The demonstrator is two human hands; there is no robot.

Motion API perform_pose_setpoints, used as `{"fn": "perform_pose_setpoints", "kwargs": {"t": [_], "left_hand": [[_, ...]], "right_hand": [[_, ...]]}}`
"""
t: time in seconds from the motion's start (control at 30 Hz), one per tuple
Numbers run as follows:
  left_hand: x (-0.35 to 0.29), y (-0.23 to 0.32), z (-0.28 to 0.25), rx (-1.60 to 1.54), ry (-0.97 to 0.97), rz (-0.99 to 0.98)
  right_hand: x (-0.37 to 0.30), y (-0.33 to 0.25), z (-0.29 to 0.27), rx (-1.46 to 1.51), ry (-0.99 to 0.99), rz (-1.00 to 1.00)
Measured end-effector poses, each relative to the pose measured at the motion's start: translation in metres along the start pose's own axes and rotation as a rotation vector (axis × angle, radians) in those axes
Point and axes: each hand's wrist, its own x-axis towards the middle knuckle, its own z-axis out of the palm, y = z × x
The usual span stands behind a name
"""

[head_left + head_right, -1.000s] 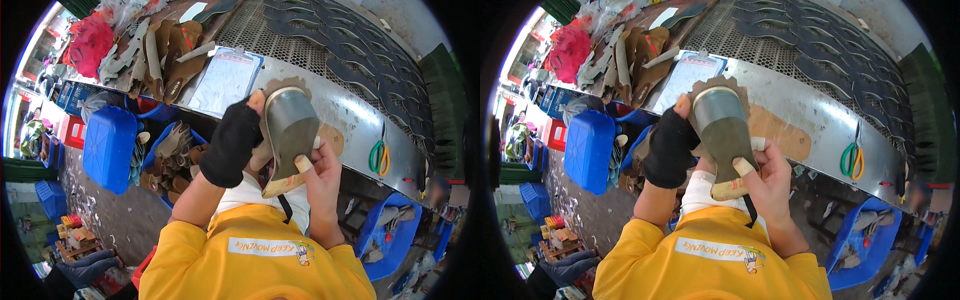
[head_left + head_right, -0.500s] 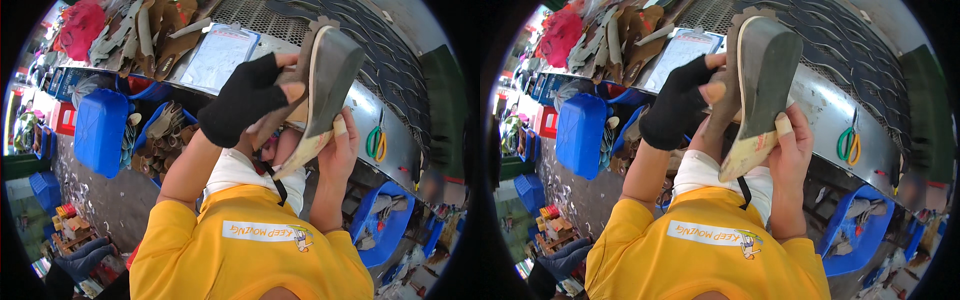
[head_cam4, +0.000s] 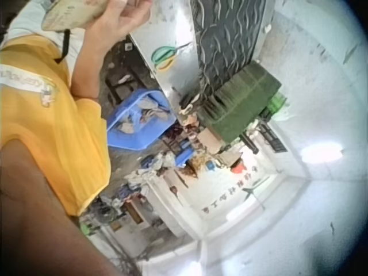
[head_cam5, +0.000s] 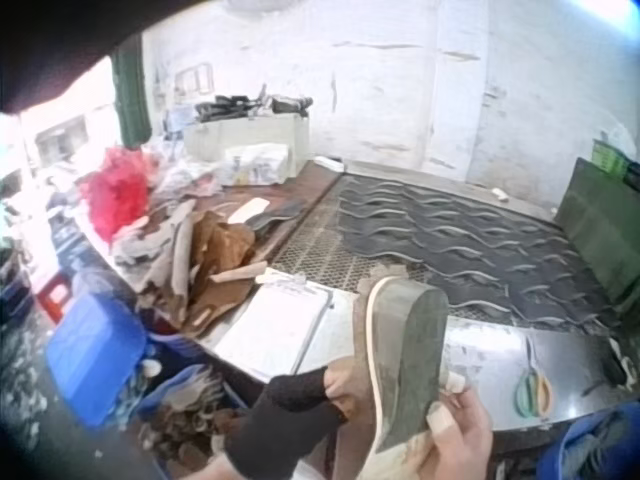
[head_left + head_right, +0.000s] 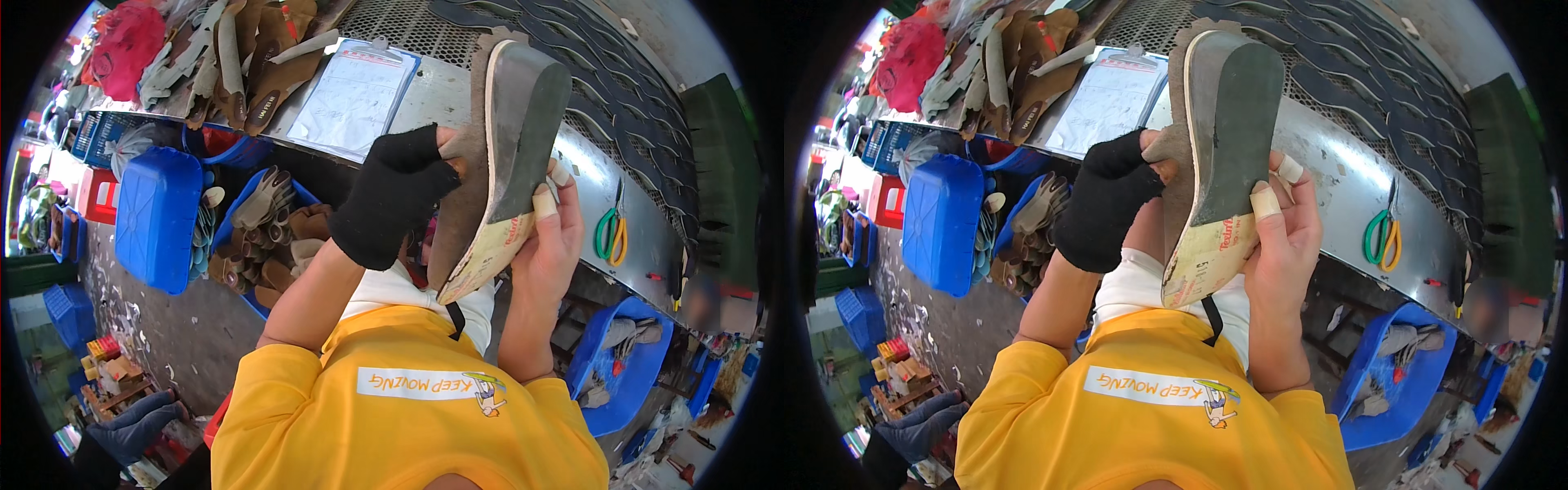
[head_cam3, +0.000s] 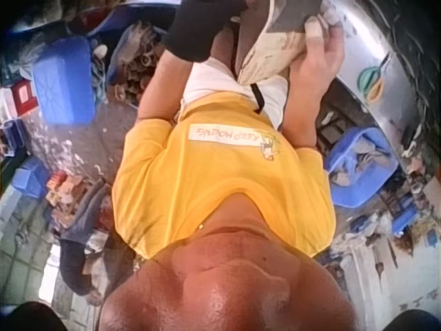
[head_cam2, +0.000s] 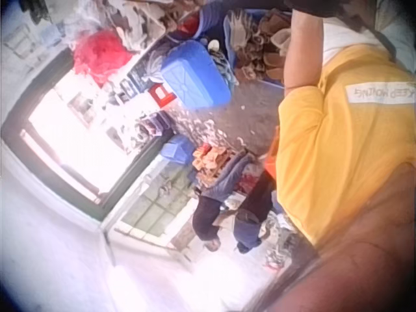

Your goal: The recorder is assembling and inspecting shoe components, applying labels, and documenting progress on a clipboard.

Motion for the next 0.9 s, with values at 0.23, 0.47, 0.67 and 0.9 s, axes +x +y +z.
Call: {"fn": "perform_pose_setpoints", "kwargs": {"t": [0.23, 0.47, 0.67, 0.9], "left_hand": [[-0.005, 0.009, -0.002, 0.112, 0.021, 0.015], [-0.007, 0.002, -0.018, 0.083, -0.026, -0.062], [-0.004, 0.017, -0.028, -0.1, 0.007, 0.111], [-0.007, 0.018, -0.039, -0.018, 0.064, 0.095]], "right_hand": [[-0.002, 0.0, 0.003, 0.005, -0.031, 0.006], [-0.012, -0.001, 0.018, -0.078, 0.04, -0.042], [-0.034, 0.01, 0.015, -0.489, -0.179, -0.182], [-0.034, 0.012, 0.016, -0.499, -0.27, -0.269]]}}
